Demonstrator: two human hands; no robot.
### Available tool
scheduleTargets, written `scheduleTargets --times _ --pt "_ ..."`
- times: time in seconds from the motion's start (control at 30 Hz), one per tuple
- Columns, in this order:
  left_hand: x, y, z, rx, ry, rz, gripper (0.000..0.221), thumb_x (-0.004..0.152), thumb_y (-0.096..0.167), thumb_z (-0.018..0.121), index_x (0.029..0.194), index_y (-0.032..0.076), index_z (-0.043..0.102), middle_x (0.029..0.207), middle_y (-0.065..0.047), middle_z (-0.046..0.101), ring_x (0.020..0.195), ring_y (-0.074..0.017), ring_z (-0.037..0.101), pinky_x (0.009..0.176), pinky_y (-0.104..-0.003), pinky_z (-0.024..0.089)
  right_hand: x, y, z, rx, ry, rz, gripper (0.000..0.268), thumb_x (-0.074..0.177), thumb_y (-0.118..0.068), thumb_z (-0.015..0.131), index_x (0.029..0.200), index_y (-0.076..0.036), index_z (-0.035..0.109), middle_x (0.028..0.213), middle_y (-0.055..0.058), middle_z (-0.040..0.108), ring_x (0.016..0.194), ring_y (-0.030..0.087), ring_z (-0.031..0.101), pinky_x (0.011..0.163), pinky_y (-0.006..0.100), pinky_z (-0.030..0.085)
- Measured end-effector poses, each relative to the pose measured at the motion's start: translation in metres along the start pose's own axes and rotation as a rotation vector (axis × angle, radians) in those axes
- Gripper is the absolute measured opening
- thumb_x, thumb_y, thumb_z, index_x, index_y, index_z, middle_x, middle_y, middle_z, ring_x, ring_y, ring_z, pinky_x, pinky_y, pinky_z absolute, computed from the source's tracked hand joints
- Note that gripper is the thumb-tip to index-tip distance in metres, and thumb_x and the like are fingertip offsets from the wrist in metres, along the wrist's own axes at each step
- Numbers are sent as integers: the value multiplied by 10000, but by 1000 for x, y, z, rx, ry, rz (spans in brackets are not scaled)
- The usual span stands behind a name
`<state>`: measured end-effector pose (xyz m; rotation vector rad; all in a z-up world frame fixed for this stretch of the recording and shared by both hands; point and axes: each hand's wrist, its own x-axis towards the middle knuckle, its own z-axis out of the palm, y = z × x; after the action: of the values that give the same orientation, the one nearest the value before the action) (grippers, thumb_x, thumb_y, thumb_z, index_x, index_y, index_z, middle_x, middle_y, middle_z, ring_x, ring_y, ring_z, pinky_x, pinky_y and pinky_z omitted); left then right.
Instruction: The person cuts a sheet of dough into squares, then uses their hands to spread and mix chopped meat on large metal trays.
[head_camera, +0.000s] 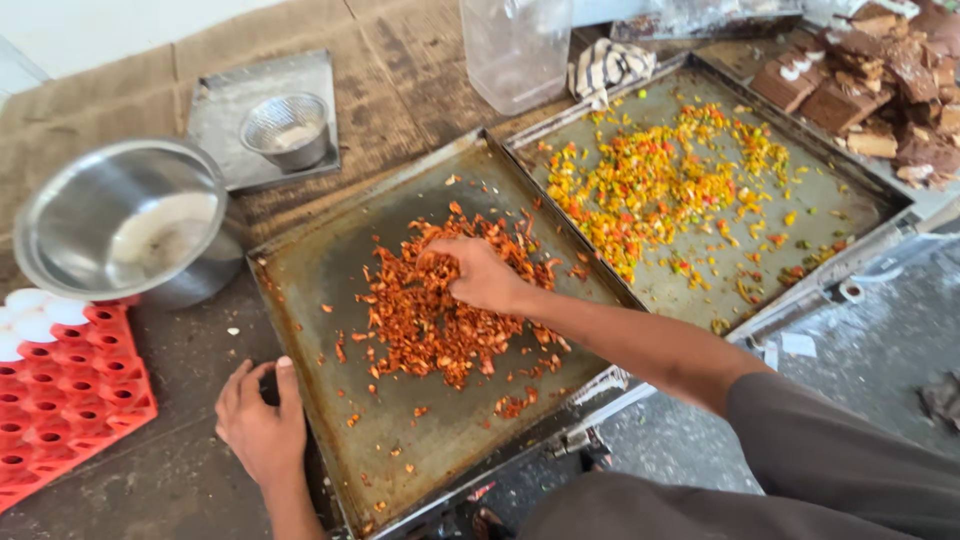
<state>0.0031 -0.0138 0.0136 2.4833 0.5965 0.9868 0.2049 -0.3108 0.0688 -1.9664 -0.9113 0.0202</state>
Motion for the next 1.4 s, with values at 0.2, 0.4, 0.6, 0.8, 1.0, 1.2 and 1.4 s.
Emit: scheduleTargets --times 0.2,0.4,0.6,0.8,1.0,1.2,1.4 --pt "7 8 0 21 20 -9 365 1032 432 669 1131 89 745 1402 -134 653 1338 -355 544 1108 -519 382 32 -3 -18 320 98 -228 264 978 -143 743 1182 18 699 1134 89 743 1086 171 658 1001 331 507" --pt "5 8 -5 -20 29 -10 377 1040 419 683 1140 60 741 1374 -153 652 1315 -361 542 1095 -516 381 26 9 -44 -584 -391 36 643 698 -317 846 1250 -46 657 1155 204 711 1123 340 675 985 451 533" --pt "6 11 -6 -61 49 -52 370 967 434 767 1062 77 759 1332 -142 666 1289 -340 544 1063 -497 388 41 -8 -77 -442 -718 -4 1084 714 -638 850 1484 -12 415 1487 293 452 1395 430 427 1144 493 358" --pt "6 8 -5 -68 78 -66 368 936 438 814 1009 82 757 1304 -128 679 1275 -324 549 1057 -491 386 102 -2 -26 -415 -652 -23 1006 849 -711 688 1519 -12 414 1524 268 478 1417 400 459 1161 504 331" --pt "3 5 -5 -119 88 -48 377 939 430 838 1021 74 745 1311 -139 674 1286 -335 543 1058 -486 384 32 -49 65 -682 -667 -200 770 944 -622 621 1453 -59 493 1431 237 475 1291 445 492 1121 599 332" --pt "-2 -5 2 -172 120 7 395 959 422 871 1070 68 735 1333 -158 664 1298 -348 532 1065 -490 378 -62 -54 21 -819 -438 -585 448 958 -403 673 1356 -199 646 1435 85 537 1422 393 486 1163 610 349" --pt "0 -6 4 -172 151 11 394 927 411 868 1062 67 731 1262 -130 665 1252 -336 535 1035 -497 380 -32 10 -40 -778 -124 -324 557 910 -429 682 1410 -192 622 1438 194 559 1314 399 580 1117 537 463"
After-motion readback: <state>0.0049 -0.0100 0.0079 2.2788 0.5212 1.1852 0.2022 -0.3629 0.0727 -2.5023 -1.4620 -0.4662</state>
